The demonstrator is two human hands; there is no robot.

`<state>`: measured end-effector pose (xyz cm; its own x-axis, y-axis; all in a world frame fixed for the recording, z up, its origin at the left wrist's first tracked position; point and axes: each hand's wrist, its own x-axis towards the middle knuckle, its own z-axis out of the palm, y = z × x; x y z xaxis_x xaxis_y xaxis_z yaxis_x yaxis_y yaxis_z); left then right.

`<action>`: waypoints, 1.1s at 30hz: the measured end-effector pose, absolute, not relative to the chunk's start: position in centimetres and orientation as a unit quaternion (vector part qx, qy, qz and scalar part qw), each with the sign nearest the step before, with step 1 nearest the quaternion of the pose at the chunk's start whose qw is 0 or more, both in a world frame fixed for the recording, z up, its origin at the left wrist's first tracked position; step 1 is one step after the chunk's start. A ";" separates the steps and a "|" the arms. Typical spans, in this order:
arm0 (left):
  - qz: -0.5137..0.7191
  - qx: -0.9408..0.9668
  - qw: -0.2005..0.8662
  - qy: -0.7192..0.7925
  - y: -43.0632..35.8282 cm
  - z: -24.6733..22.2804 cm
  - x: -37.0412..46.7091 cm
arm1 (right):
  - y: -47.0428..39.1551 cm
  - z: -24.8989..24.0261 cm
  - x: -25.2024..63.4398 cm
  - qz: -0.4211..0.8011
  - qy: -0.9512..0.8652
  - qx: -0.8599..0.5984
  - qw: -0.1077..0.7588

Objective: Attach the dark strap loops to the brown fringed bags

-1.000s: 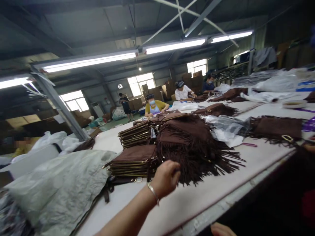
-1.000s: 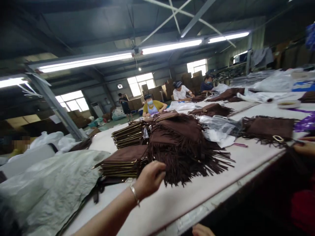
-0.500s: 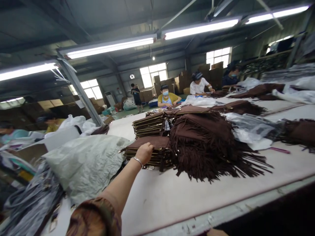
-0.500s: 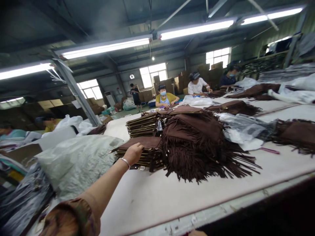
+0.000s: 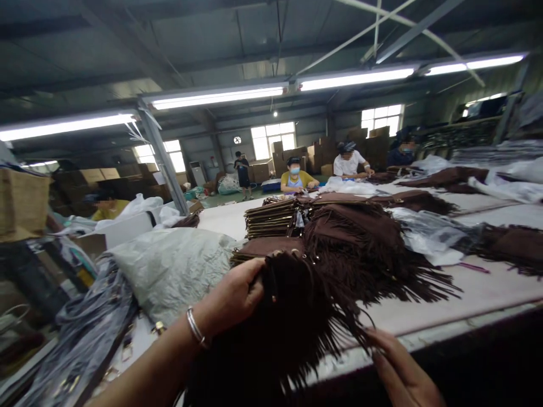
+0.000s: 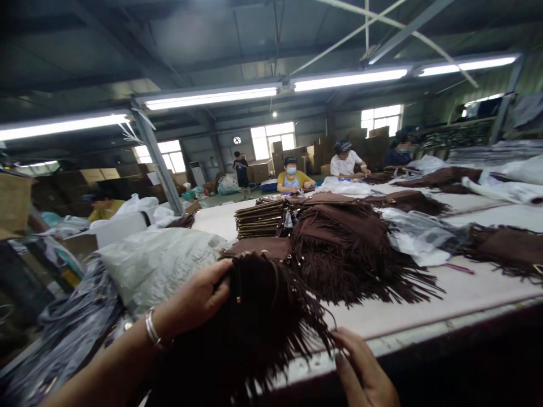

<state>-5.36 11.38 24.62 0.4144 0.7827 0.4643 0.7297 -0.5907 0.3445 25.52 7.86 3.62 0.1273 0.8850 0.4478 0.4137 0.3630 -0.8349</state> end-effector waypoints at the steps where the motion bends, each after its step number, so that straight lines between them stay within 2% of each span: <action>1: 0.284 0.845 0.079 0.447 9.8 23.9 -5.3 | 7.9 5.3 25.1 0.230 -0.625 -0.499 0.553; 6: 0.225 0.846 0.201 0.439 3.9 18.4 -5.2 | 7.9 11.8 22.8 0.363 -0.597 -0.383 0.605; 8: 0.227 0.837 0.226 0.443 2.3 16.4 -5.2 | 7.5 12.7 21.8 0.405 -0.611 -0.363 0.576; 9: 0.235 0.831 0.242 0.442 1.6 15.7 -5.3 | 7.2 12.8 21.1 0.418 -0.642 -0.361 0.532; 12: 0.281 0.805 0.287 0.437 0.1 14.2 -6.0 | 5.5 11.7 18.5 0.456 -0.737 -0.355 0.352; 14: 0.299 0.784 0.310 0.448 -0.5 13.6 -7.0 | 4.3 10.2 16.6 0.492 -0.736 -0.355 0.300; 19: 0.345 0.731 0.361 0.465 -0.5 13.2 -9.6 | 3.1 7.1 13.3 0.535 -0.704 -0.352 0.307; 21: 0.375 0.723 0.347 0.465 -0.1 13.3 -9.7 | 3.3 7.1 12.3 0.541 -0.712 -0.335 0.296; 25: 0.342 0.731 0.294 0.511 0.7 12.7 -9.2 | 4.1 7.7 10.2 0.538 -0.747 -0.305 0.246; 31: 0.353 0.648 0.387 0.553 0.3 9.2 -11.7 | 7.4 6.7 8.8 0.556 -0.776 -0.273 0.119; 33: 0.383 0.609 0.391 0.574 -0.2 7.8 -12.4 | 9.9 6.2 7.8 0.537 -0.784 -0.285 0.127</action>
